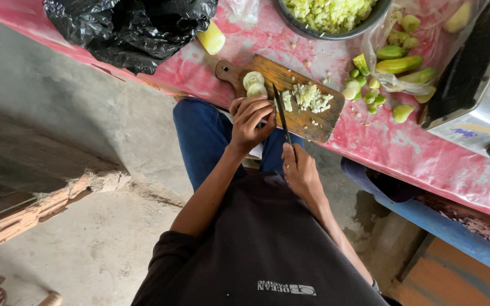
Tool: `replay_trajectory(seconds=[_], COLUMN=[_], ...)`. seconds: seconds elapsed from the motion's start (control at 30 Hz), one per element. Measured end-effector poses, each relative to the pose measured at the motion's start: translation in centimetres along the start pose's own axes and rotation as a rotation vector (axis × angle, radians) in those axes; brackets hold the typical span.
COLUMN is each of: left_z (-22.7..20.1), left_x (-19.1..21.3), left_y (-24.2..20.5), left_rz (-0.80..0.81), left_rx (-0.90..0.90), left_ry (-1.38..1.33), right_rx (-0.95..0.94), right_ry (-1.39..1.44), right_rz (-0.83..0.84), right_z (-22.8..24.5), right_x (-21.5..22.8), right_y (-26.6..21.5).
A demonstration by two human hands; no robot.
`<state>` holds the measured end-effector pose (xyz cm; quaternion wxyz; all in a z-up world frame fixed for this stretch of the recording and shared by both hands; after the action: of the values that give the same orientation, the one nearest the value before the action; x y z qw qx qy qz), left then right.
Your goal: The person uses a knife to chop a green vegetable on a wooden cutting board while seated at a table.
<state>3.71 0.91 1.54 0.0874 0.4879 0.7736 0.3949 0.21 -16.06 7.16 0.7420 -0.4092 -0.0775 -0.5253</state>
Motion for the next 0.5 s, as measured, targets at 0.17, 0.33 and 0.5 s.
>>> replay_trajectory(seconds=[0.17,0.33,0.5], left_z=[0.0,0.0,0.3], left_x=[0.0,0.1,0.0], left_y=[0.1,-0.1,-0.3], left_rz=[0.001,0.015,0.014], left_rx=[0.006,0.018,-0.012], left_ry=[0.003,-0.014,-0.004], right_rx=[0.251,0.259,0.120], right_ry=[-0.128,-0.167,-0.068], right_rz=[-0.139,-0.210,-0.129], right_z=[0.0,0.3,1.0], right_x=[-0.5,-0.3,0.7], right_y=[1.3,1.4,0.4])
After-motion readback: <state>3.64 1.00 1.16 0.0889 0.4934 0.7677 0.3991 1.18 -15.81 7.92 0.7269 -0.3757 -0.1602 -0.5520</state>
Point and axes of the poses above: each hand's wrist, its own y-axis towards the middle knuckle, its own x-axis out of the back of the hand, z = x × y, the point moved 4 cm from there along y, towards the middle knuckle, and after that the axes turned 9 degrees about -y, right-handed, at the moved point
